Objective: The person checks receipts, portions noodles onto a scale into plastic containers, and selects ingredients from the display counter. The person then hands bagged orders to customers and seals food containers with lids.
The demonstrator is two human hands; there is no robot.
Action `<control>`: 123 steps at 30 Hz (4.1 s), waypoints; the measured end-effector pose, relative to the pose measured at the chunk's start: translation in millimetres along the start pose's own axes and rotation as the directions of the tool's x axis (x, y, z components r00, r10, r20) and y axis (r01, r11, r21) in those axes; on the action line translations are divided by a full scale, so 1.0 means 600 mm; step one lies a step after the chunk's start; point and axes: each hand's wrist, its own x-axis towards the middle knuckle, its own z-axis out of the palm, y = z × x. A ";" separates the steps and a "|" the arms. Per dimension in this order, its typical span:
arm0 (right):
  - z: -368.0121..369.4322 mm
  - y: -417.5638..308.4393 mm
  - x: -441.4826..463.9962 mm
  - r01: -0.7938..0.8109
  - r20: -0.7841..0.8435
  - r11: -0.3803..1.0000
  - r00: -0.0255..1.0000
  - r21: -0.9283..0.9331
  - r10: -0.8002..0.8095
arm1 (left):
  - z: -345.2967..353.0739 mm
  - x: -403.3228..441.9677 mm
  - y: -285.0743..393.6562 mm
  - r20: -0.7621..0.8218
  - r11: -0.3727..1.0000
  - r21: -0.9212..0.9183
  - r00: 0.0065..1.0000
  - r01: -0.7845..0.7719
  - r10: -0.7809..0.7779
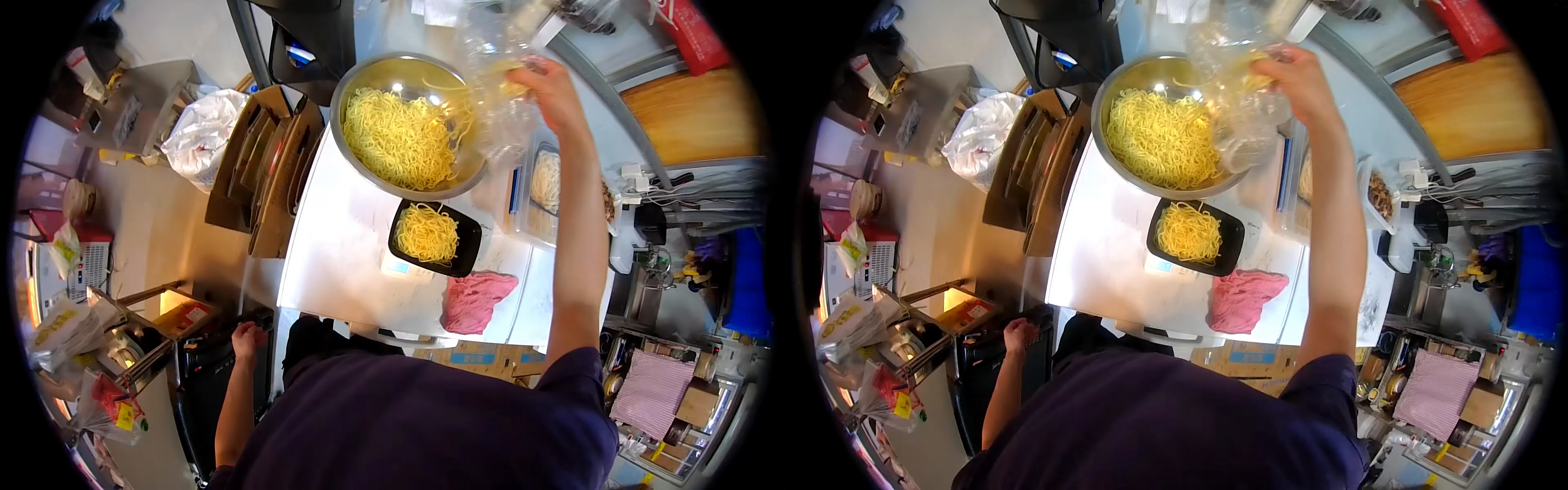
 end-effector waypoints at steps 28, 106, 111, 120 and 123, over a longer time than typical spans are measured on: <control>-0.208 -0.330 -0.325 0.469 -0.149 0.570 0.670 -0.675 -0.727 | 0.012 0.115 -0.116 0.098 0.992 0.096 0.993 -0.076 0.067; 0.217 0.306 -0.394 0.044 0.078 0.793 0.997 -0.608 0.004 | 0.438 -0.137 0.238 0.590 0.953 -0.015 0.767 -0.303 0.253; 0.136 0.240 -0.384 -0.085 0.022 0.920 0.995 -0.381 0.101 | 0.251 -0.097 0.179 0.297 0.964 -0.049 0.918 -0.260 0.263; 0.003 0.059 -0.383 -0.217 -0.014 0.975 0.976 0.057 0.218 | -0.004 0.010 -0.048 0.001 0.995 -0.077 0.998 -0.068 0.069; -0.043 0.020 -0.379 -0.134 -0.074 0.989 0.988 0.057 0.138 | -0.049 0.019 -0.101 -0.035 0.998 0.039 0.999 0.039 -0.038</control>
